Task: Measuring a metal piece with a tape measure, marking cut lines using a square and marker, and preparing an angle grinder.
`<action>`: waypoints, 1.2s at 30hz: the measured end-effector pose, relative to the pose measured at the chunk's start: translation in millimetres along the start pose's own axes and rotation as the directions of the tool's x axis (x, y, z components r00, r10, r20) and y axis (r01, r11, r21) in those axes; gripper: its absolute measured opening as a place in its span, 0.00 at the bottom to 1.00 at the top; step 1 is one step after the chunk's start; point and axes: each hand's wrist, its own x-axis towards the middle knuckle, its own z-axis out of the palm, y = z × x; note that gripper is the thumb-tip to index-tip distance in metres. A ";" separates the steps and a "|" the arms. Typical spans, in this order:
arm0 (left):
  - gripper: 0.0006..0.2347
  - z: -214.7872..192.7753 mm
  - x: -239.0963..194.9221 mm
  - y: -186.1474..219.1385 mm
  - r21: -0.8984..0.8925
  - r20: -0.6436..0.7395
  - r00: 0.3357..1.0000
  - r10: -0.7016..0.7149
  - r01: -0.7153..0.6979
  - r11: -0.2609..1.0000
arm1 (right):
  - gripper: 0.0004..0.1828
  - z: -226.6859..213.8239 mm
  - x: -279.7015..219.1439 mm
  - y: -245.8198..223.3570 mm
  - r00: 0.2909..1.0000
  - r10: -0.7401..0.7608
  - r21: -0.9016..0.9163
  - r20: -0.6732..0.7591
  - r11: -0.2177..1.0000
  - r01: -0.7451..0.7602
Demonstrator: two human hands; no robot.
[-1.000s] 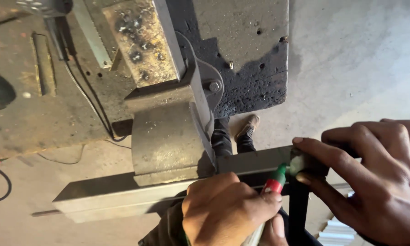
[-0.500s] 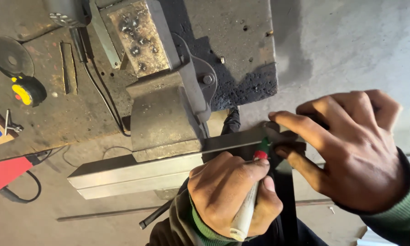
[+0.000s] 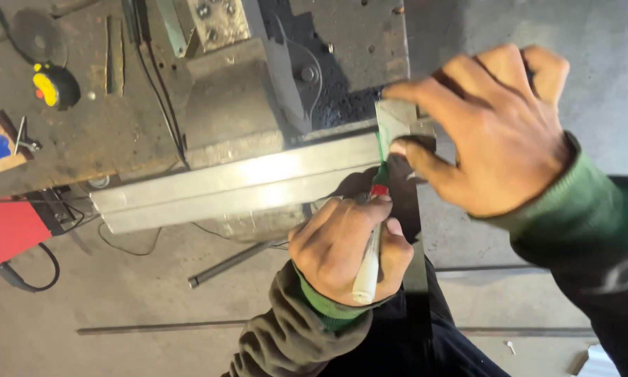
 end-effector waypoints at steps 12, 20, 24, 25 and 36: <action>0.09 -18.1 -30.7 16.9 0.052 -0.212 0.976 0.038 -0.027 0.998 | 0.25 9.0 -2.0 7.9 0.994 -0.053 0.046 -0.098 0.997 0.058; 0.06 9.0 16.7 -8.7 -0.078 -0.187 0.980 -0.069 0.055 0.995 | 0.24 10.9 1.8 8.0 0.993 -0.026 0.078 -0.115 0.996 0.035; 0.03 15.4 19.1 -11.0 -0.101 -0.204 0.973 -0.108 0.089 0.991 | 0.25 9.4 0.5 4.9 0.984 -0.039 0.073 -0.176 0.996 0.052; 0.03 15.9 19.2 -12.3 -0.097 -0.212 0.971 -0.109 0.090 0.991 | 0.23 10.1 1.1 4.2 0.980 -0.045 0.070 -0.195 0.996 0.060; 0.04 10.9 -33.4 9.9 -0.010 -0.179 0.982 -0.054 0.053 0.999 | 0.23 17.5 1.6 9.4 0.985 -0.042 0.078 -0.169 0.995 0.055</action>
